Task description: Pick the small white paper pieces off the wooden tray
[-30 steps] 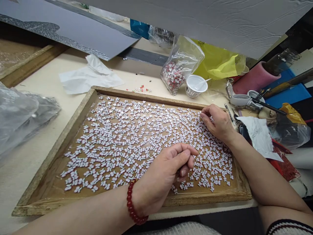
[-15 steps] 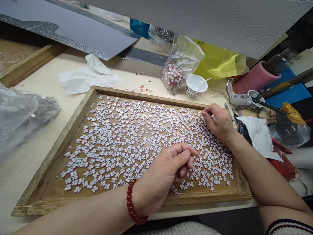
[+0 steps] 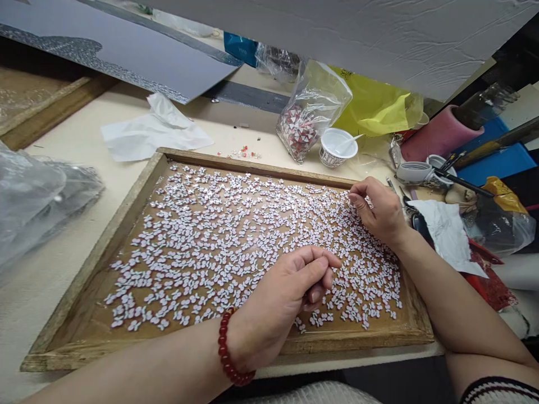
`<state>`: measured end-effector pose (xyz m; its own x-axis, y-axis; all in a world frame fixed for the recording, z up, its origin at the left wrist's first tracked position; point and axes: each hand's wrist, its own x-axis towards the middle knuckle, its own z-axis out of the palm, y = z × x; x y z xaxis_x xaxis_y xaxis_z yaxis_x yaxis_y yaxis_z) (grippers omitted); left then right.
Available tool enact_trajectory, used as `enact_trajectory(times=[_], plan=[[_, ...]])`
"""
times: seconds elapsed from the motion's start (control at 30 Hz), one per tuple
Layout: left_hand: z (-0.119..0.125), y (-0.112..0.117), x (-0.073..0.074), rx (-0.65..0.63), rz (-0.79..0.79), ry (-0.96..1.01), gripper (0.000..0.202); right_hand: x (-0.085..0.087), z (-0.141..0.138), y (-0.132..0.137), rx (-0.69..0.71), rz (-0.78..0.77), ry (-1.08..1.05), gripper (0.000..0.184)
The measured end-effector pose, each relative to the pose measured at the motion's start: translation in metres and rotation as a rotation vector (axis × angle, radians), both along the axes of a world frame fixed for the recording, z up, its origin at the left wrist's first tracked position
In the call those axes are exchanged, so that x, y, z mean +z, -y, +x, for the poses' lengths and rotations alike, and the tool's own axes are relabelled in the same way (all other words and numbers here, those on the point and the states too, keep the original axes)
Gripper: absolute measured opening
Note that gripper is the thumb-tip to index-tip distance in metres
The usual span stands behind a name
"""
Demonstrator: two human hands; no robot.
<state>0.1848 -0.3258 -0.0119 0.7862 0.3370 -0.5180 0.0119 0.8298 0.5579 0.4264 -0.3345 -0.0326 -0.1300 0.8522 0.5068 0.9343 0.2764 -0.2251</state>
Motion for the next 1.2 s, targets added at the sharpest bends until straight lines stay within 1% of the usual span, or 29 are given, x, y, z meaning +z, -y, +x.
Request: enact_trajectory(times=[0.1,0.2,0.3,0.4,0.5,0.57,0.73,0.93,1.1,1.2], plan=[[0.000,0.000,0.001,0.007,0.001,0.005,0.011,0.012,-0.004,0.004,0.078,-0.027,-0.123,0.006],[0.000,0.001,0.001,0.011,0.002,0.017,0.011,0.025,-0.010,0.009,0.208,-0.136,-0.274,0.006],[0.000,0.001,0.000,0.009,0.004,0.031,0.012,0.035,-0.018,0.015,0.337,-0.235,-0.354,0.006],[0.000,0.002,0.001,0.006,0.007,0.031,0.013,0.040,-0.028,0.019,0.423,-0.273,-0.415,0.005],[0.000,0.002,0.002,0.001,0.017,0.038,0.015,0.040,-0.036,0.021,0.493,-0.311,-0.446,0.005],[0.000,0.002,0.002,-0.004,0.019,0.051,0.016,0.039,-0.039,0.022,0.519,-0.335,-0.436,0.006],[0.000,0.002,0.001,-0.031,0.023,0.059,0.017,0.035,-0.043,0.023,0.528,-0.350,-0.388,0.006],[0.000,0.001,0.002,-0.017,0.036,0.053,0.017,0.037,-0.046,0.025,0.542,-0.372,-0.440,0.010],[0.000,0.002,0.001,-0.041,0.057,0.065,0.023,0.036,-0.051,0.024,0.600,-0.400,-0.403,0.008],[0.001,0.002,0.000,-0.050,0.055,0.057,0.021,0.034,-0.052,0.024,0.590,-0.392,-0.377,0.007]])
